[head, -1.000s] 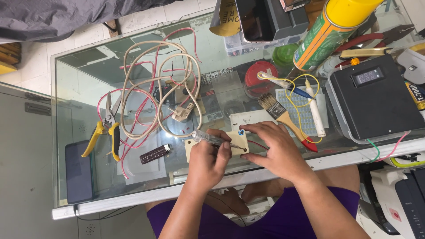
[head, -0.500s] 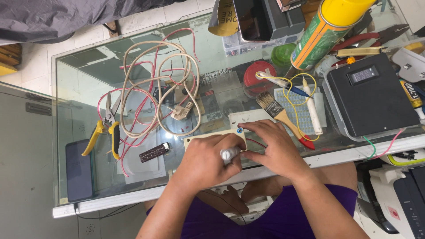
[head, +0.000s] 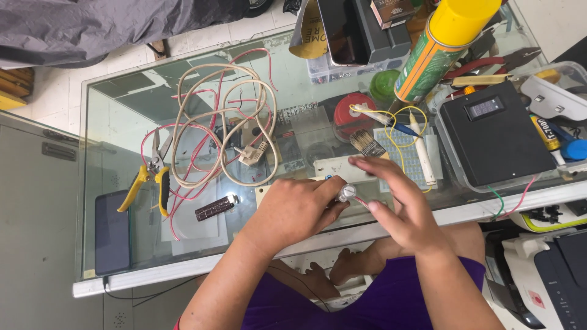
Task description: Repairing internal electrical connections of an extension cord and a plug.
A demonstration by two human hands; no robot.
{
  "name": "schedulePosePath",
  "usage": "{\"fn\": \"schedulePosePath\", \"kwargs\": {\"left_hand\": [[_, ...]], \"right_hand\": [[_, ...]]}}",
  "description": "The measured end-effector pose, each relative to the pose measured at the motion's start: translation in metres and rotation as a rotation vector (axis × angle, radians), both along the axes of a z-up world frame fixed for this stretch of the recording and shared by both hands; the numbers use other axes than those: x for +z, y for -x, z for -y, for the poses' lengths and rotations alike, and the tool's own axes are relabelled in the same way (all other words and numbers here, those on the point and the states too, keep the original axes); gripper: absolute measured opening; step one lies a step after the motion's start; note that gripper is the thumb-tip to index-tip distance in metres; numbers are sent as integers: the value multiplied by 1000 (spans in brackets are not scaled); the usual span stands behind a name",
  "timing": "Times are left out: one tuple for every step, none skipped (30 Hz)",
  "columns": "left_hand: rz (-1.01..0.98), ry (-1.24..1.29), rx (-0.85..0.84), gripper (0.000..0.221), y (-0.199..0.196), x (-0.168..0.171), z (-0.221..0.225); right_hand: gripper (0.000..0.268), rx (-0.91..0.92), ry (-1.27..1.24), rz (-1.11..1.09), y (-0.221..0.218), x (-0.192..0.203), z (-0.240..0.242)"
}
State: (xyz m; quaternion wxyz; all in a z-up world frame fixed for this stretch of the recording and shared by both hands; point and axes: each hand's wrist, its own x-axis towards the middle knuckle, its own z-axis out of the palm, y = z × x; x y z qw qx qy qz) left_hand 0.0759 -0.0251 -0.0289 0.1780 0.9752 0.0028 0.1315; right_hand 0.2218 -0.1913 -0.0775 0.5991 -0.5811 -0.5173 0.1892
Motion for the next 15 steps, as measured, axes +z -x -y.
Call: {"fn": "schedulePosePath", "kwargs": {"left_hand": [[-6, -14, -2, 21, 1, 0, 1], [-5, -13, -1, 21, 0, -3, 1], [-1, -21, -1, 21, 0, -5, 1], [4, -30, -1, 21, 0, -7, 1], [11, -36, 0, 21, 0, -11, 1], [-4, 21, 33, 19, 0, -14, 0], [-22, 82, 70, 17, 1, -18, 0], [-18, 81, 77, 17, 3, -19, -3], [-16, 219, 97, 22, 6, -21, -4], [-13, 356, 116, 30, 9, -24, -5], [-12, 358, 114, 30, 10, -30, -7], [-11, 450, 142, 25, 11, -36, -9], [-8, 543, 175, 21, 12, -42, -9], [-7, 548, 177, 21, 13, -43, -7], [-11, 495, 156, 18, 12, -43, -7]], "right_hand": [[57, 9, -141, -32, 5, 10, 3], [57, 11, -140, -31, 7, 22, -1], [51, -11, -136, 79, 11, 33, -5], [47, -33, -132, 188, 15, 45, -8], [47, -32, -139, 196, 14, 45, -8], [41, -49, -103, 150, 14, 45, -8], [37, -60, -63, 101, 14, 44, -8], [37, -53, -65, 104, 16, 42, -9], [35, -95, -34, 62, 18, 39, -8], [34, -136, -1, 20, 20, 35, -7], [34, -138, 1, 21, 21, 33, -9], [35, -148, -10, 28, 22, 31, -11], [36, -152, -19, 36, 23, 29, -12], [36, -150, -14, 38, 24, 38, -15], [36, -114, 9, 128, 25, 47, -18]]}}
